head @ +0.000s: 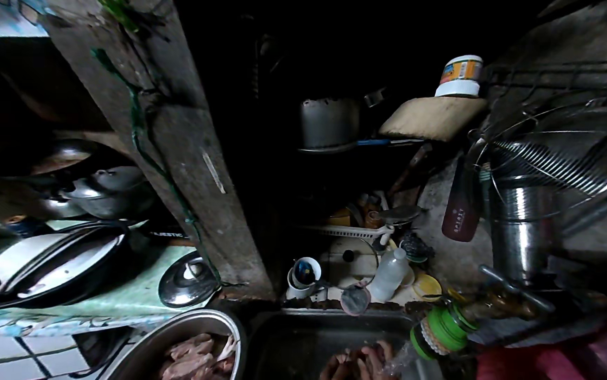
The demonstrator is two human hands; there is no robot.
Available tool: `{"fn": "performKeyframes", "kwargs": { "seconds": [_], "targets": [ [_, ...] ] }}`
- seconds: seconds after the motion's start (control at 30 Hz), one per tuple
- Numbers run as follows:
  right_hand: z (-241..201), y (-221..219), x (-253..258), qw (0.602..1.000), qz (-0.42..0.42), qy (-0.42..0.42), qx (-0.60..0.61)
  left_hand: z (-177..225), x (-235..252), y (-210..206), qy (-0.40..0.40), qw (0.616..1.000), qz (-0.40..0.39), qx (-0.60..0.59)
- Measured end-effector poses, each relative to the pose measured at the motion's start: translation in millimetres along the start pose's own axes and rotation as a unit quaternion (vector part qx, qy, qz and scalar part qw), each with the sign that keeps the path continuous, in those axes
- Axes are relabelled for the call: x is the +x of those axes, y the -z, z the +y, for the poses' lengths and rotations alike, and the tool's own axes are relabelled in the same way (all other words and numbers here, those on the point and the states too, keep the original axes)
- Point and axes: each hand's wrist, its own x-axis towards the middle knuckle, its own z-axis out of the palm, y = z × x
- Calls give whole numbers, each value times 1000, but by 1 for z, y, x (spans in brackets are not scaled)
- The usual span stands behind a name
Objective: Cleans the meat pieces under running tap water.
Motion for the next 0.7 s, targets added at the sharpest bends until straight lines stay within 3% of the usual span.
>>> {"fn": "performKeyframes", "kwargs": {
  "seconds": [0.03, 0.17, 0.3, 0.4, 0.6, 0.7],
  "targets": [
    [-2, 1, 1, 1000, -11, -13, -5, 1, 0, -1, -3, 1000, 0, 1],
    [2, 13, 12, 972, -194, -86, 98, 4, -2, 3, -17, 998, -6, 53],
    [-3, 18, 17, 970, -237, -57, 18, 5, -1, 10, -35, 992, -24, 121],
    [-16, 18, 13, 974, -215, -58, -54, 9, -4, 8, -40, 991, -11, 130],
    [-11, 4, 20, 981, -155, -85, -83, 16, -8, 0, -33, 991, 26, 128],
    [35, 0, 29, 989, -95, -109, -20, 24, -13, 5, -24, 996, 55, 70]
  ]
}}
